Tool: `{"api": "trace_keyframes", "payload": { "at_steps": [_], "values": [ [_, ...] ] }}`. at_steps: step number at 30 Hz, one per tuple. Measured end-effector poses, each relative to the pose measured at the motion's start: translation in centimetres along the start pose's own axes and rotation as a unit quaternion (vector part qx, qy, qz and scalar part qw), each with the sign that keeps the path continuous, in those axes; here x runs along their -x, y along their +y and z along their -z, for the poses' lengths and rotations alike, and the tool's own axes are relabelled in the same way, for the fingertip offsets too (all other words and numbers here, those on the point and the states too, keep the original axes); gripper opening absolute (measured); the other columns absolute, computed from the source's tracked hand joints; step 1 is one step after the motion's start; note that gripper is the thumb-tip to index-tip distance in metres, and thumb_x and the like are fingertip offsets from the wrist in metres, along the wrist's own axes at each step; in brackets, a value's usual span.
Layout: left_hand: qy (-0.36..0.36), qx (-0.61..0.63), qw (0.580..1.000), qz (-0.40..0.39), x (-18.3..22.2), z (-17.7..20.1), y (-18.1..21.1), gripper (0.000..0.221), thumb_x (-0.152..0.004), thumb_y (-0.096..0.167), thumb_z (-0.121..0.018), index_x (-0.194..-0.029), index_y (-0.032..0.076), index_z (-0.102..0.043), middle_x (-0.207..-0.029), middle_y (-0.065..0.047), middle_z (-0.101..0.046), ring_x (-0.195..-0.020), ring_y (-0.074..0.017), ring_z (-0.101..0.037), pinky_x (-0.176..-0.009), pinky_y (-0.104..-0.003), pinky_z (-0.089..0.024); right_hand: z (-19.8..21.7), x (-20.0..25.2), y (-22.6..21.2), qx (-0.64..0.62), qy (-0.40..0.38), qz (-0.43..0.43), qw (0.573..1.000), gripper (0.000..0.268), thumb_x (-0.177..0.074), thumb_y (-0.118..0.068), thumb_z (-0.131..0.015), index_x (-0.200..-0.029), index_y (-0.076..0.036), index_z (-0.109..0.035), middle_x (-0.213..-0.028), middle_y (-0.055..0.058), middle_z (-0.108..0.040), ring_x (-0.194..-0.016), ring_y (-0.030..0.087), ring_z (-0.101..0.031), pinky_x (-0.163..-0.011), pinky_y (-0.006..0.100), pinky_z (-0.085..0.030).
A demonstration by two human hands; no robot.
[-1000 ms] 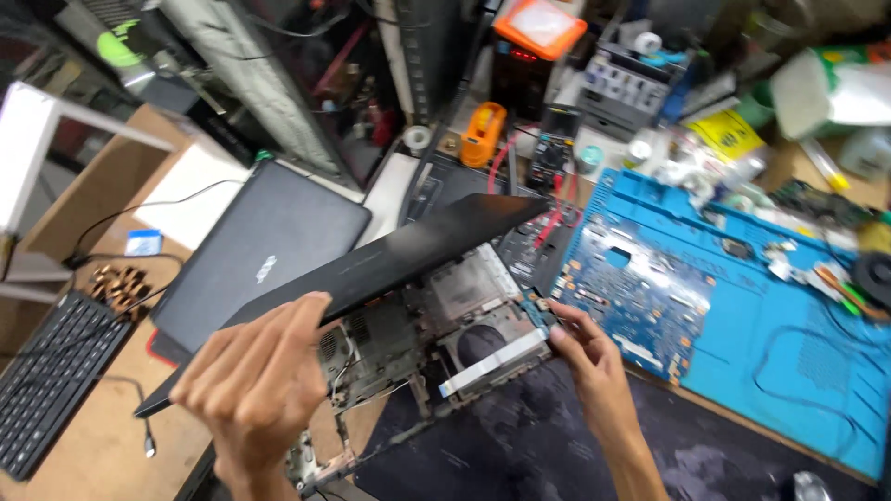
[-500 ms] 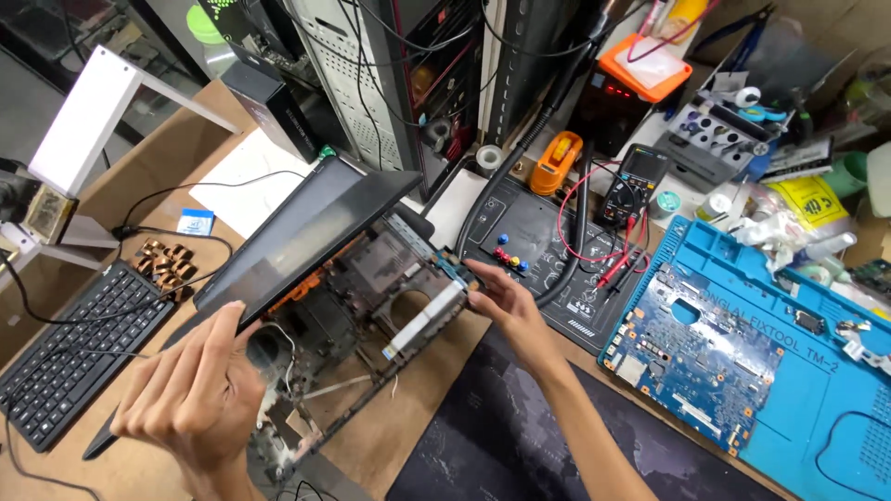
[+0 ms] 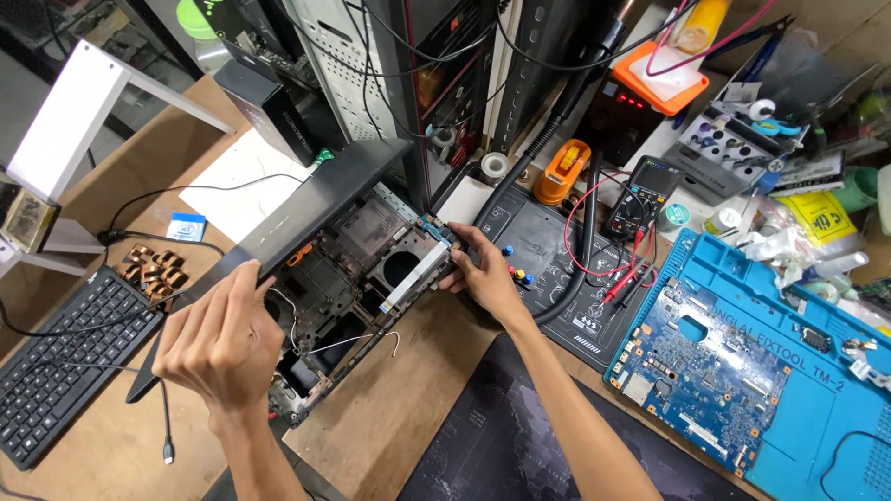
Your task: Disassembling and reassembling internal components of a laptop on a repair bench
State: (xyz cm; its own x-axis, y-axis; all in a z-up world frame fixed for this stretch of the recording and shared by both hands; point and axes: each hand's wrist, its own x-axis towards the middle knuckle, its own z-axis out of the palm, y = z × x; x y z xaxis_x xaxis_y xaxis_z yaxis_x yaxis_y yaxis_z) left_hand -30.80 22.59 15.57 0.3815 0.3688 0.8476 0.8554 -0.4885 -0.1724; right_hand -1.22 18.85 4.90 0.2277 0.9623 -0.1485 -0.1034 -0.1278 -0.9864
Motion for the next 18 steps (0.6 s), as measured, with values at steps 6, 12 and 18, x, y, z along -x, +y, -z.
{"api": "trace_keyframes", "payload": {
  "at_steps": [6,12,18],
  "values": [
    [-0.066,0.005,0.996,0.06,2.7,-3.2,-3.7,0.013,-0.116,0.03,-0.078,-0.114,0.019,-0.085,-0.091,0.001,-0.083,-0.064,-0.0061,-0.065,-0.066,-0.023,-0.039,-0.8,0.2,-1.9,0.04,0.031,-0.038,0.998,0.04,-0.105,-0.011,-0.041,-0.145,-0.008,-0.046,-0.14,0.013,-0.056,-0.068,0.021,-0.078,-0.055,0.027,-0.061],
    [-0.124,0.022,0.99,0.062,0.8,-2.0,-1.7,0.007,-0.113,0.021,-0.088,-0.113,0.014,-0.087,-0.098,0.001,-0.083,-0.068,-0.0066,-0.064,-0.057,-0.02,-0.037,-1.0,-0.9,0.2,0.034,0.073,-0.019,0.997,0.039,-0.101,-0.008,-0.045,-0.14,-0.012,-0.052,-0.118,0.009,-0.06,-0.065,0.017,-0.077,-0.051,0.023,-0.054],
    [-0.125,0.028,0.99,0.057,0.9,0.3,1.2,0.02,-0.1,0.007,-0.082,-0.119,0.011,-0.086,-0.112,-0.004,-0.083,-0.087,-0.0263,-0.074,-0.067,-0.034,-0.049,-0.9,0.6,-0.2,0.093,0.124,0.023,0.988,0.034,-0.099,-0.019,-0.057,-0.132,-0.013,-0.058,-0.128,0.01,-0.066,-0.064,0.017,-0.074,-0.069,0.031,-0.057]
  ]
}}
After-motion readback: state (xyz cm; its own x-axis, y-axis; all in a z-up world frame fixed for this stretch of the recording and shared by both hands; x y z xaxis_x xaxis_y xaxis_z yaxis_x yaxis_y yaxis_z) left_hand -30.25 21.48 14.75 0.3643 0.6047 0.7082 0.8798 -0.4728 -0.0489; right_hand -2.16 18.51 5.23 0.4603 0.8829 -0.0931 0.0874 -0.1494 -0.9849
